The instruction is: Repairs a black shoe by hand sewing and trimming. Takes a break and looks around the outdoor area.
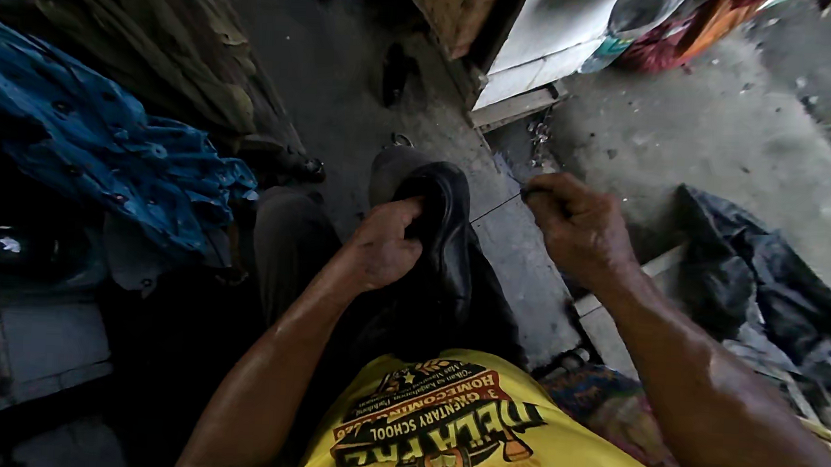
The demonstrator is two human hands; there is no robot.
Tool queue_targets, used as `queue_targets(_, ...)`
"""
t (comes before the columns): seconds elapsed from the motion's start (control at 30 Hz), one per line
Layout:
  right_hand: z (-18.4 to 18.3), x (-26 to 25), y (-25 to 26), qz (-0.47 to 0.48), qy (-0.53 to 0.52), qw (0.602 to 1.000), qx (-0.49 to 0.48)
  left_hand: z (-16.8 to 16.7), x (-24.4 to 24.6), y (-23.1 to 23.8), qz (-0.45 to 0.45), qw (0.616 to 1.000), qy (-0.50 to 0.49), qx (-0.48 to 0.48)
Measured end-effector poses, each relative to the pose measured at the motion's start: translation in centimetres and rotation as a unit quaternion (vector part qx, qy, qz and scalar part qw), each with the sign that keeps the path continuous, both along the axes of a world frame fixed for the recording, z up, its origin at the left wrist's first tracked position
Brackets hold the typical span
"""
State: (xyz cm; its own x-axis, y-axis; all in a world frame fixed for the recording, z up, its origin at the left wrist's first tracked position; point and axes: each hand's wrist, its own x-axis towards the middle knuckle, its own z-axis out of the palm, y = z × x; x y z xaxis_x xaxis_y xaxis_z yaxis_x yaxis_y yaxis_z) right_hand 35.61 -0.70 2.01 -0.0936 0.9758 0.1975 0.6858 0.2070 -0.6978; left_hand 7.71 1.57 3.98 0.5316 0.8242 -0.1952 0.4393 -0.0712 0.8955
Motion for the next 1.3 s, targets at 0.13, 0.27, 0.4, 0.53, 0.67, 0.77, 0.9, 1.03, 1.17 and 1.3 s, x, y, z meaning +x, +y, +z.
queue_targets(0.13,1.2,-1.0,-0.8,0.028,0.198,0.97,-0.141,-1.2,-0.7,0.3,0.07,0.993,-0.091,-0.036)
queue_targets(0.27,2.9,-3.6,-2.8,0.124,0.392,0.872,-0.267,-1.8,-1.6,-0.1,0.072,0.978,-0.185,-0.067)
queue_targets(0.4,1.6,-4.2,-2.6,0.284,0.364,0.847,-0.263,-1.9,-1.9,-0.3,0.062,0.978,-0.192,-0.06)
queue_targets(0.53,2.2,-3.0,-2.8,0.21,0.129,0.941,-0.233,-2.1,-2.0,-0.5,0.07,0.988,-0.135,-0.018)
queue_targets(0.67,2.0,-4.0,-2.4,-0.023,0.042,0.986,-0.163,-1.6,-1.6,-0.7,0.035,0.993,-0.111,0.017)
queue_targets(0.77,2.4,-4.5,-2.3,0.02,0.064,0.978,-0.197,-1.4,-1.4,-0.9,0.039,0.994,-0.083,0.053)
queue_targets(0.9,2.2,-5.0,-2.5,0.053,0.183,0.923,-0.335,-1.1,-1.7,-1.4,0.072,0.989,0.005,0.132)
queue_targets(1.03,1.2,-4.9,-2.2,-0.02,0.079,0.974,-0.212,-1.0,-2.3,-1.6,0.073,0.98,0.028,0.181)
queue_targets(1.17,2.5,-4.7,-2.0,-0.04,0.05,0.978,-0.197,-1.1,-2.0,-1.6,0.063,0.983,0.034,0.171)
queue_targets(1.3,3.4,-4.7,-2.1,0.026,0.186,0.915,-0.357,-0.8,-1.6,-1.8,0.093,0.975,0.031,0.198)
